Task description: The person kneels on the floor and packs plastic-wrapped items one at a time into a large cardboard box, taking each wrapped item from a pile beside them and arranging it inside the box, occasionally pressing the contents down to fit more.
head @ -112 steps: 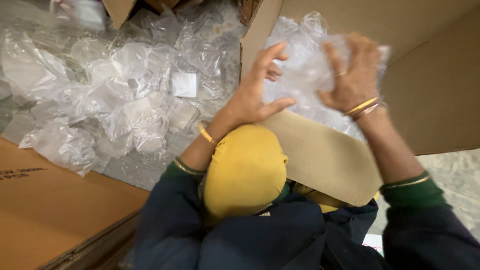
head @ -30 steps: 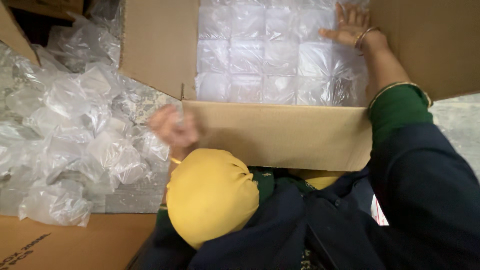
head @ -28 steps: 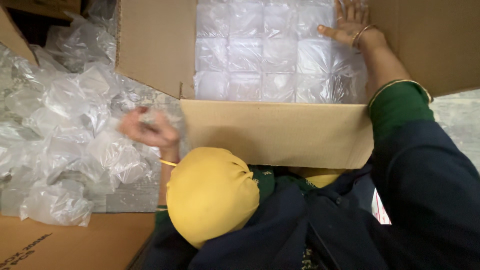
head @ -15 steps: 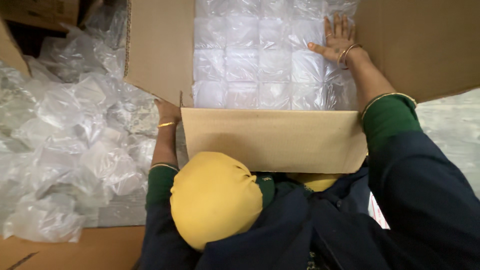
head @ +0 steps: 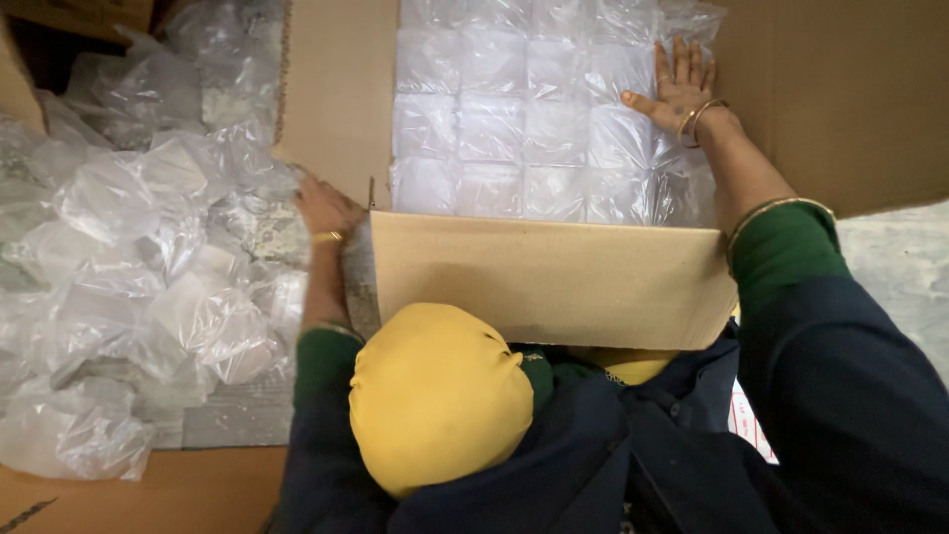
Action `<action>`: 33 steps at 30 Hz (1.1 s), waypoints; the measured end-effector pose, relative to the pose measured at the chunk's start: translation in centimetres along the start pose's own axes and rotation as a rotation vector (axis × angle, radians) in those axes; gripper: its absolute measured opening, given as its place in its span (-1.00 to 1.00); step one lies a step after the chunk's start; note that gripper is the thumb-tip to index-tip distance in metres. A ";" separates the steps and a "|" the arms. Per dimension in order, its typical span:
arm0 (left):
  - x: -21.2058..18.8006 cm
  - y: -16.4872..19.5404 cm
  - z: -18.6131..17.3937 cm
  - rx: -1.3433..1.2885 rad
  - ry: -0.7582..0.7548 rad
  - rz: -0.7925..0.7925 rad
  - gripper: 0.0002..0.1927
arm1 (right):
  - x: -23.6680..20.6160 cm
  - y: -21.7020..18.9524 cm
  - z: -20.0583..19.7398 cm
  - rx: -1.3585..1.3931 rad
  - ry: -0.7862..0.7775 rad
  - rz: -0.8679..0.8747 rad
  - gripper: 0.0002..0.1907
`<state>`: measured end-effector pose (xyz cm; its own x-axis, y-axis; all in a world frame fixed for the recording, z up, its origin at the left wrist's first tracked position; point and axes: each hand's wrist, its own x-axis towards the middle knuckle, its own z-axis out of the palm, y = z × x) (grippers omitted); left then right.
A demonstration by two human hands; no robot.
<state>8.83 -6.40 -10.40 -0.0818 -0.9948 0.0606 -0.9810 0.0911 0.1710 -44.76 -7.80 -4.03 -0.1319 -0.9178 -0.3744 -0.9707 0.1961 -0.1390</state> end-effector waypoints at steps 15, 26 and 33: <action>-7.2 -0.4 -8.3 -1.062 1.258 0.230 -0.15 | -10.2 -15.5 -5.1 0.587 0.324 -1.121 0.43; -3.7 14.7 -9.7 -0.573 0.229 0.538 -0.29 | -5.1 -10.7 -4.5 0.219 0.808 -0.891 0.28; -4.1 16.1 -10.9 -0.408 -0.001 0.451 -0.40 | 4.3 1.5 -6.4 -0.517 0.752 -0.212 -0.04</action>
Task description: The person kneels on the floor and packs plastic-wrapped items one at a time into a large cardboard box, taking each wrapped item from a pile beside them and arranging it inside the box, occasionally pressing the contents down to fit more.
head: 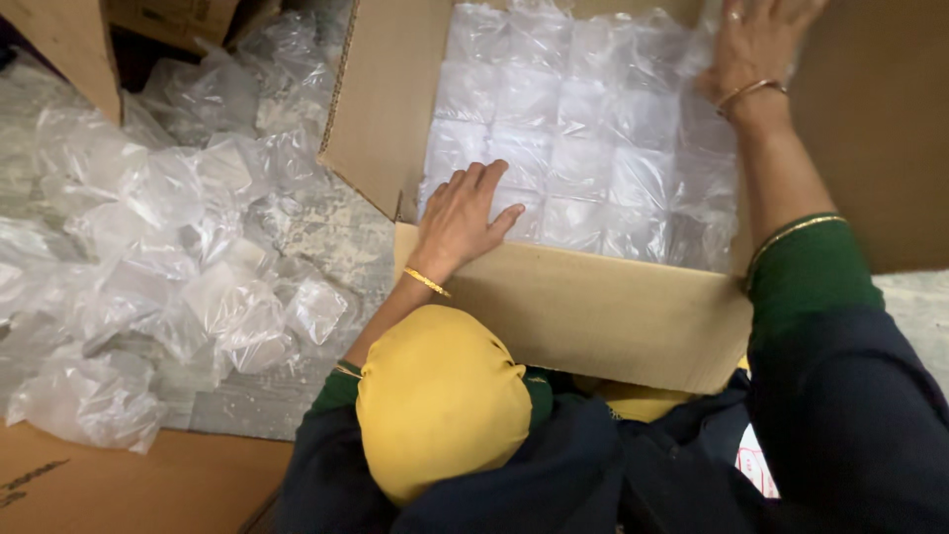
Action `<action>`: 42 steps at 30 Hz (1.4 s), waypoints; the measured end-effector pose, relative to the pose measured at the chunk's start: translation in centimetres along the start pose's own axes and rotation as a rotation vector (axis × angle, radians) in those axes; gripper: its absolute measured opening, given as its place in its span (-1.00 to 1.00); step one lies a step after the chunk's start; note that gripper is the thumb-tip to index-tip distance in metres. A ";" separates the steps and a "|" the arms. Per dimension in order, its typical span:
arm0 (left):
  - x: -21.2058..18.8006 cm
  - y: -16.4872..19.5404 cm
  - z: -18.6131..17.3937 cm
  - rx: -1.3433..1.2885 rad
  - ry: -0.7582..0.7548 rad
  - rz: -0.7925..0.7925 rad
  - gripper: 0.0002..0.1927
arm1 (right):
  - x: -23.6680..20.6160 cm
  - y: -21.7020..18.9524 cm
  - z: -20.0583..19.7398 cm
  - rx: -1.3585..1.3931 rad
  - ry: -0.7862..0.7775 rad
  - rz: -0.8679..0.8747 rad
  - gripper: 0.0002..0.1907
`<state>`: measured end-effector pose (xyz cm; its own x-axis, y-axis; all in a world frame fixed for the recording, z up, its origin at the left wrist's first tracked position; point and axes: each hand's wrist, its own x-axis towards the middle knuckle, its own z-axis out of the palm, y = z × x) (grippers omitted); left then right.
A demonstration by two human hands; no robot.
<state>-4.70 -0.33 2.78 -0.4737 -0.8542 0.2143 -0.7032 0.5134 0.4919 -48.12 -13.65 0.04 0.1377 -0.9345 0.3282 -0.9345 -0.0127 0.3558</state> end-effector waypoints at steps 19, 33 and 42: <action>0.4 0.5 -0.2 0.058 0.007 -0.014 -0.44 | 1.3 -1.5 5.2 0.359 -0.568 0.268 0.11; 0.1 0.5 0.2 0.100 0.096 0.027 -0.54 | 3.8 1.9 4.8 0.095 -0.688 -0.087 -0.19; -7.6 -3.0 -1.3 0.048 0.697 0.315 -0.71 | -2.1 -1.7 1.2 0.291 -0.551 0.188 -0.28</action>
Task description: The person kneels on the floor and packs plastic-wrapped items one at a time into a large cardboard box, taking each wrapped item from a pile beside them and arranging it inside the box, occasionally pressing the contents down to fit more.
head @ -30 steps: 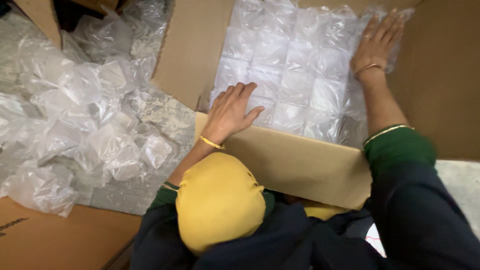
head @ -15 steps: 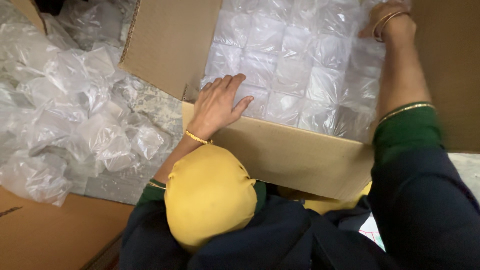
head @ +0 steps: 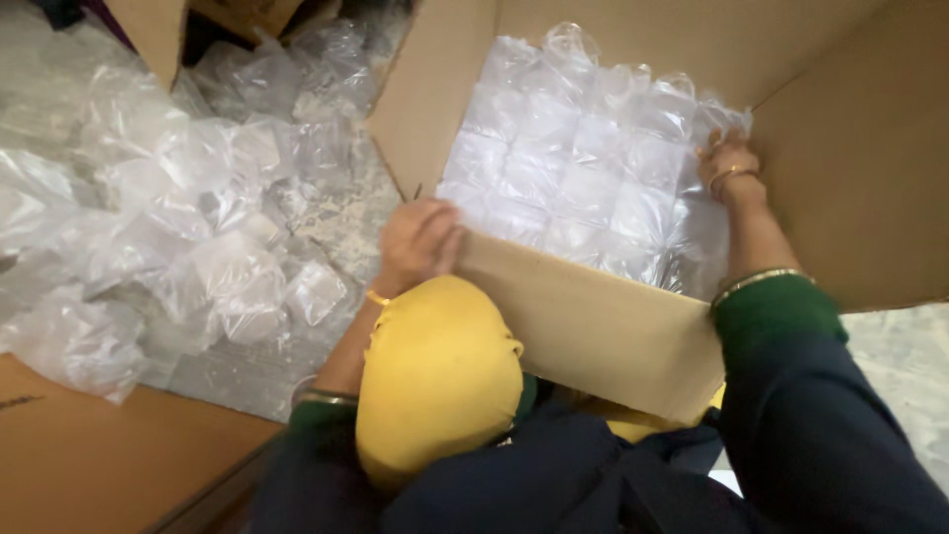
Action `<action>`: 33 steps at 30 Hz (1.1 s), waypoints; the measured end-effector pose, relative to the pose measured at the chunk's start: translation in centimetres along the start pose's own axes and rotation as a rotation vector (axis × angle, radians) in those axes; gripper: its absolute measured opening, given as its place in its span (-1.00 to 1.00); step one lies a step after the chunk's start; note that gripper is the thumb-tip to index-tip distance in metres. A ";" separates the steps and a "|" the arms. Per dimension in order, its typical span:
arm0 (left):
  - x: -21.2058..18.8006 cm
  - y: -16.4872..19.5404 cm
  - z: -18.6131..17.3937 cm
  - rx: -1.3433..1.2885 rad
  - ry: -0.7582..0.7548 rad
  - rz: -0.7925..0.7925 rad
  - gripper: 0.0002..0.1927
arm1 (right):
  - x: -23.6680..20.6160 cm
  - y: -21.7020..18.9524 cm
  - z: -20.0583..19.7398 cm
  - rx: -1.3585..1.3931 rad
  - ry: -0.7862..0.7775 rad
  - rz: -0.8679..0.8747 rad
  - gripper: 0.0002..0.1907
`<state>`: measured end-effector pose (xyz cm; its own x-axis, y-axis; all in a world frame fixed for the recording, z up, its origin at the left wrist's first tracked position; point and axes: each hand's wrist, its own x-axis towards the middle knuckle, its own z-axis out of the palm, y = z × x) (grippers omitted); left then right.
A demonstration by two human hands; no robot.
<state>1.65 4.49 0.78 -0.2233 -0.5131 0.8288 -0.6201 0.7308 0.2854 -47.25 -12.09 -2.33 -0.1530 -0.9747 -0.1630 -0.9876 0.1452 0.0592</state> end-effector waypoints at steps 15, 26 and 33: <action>-19.9 -5.2 -11.4 0.646 -0.657 -1.034 0.09 | -7.3 -2.9 1.3 -0.077 -0.349 0.036 0.29; -11.7 -8.9 -9.0 0.367 -0.423 -0.886 0.05 | -12.2 -10.3 -5.0 0.248 -0.415 -0.463 -0.01; 0.2 -3.8 -9.0 0.189 0.151 -0.079 -0.10 | -20.2 -21.9 -15.0 1.002 -0.052 -1.143 0.21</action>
<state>10.79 5.65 4.19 -0.0625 -0.4822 0.8738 -0.7639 0.5866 0.2690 -22.01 1.87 14.46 0.7066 -0.6366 0.3089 -0.1848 -0.5874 -0.7880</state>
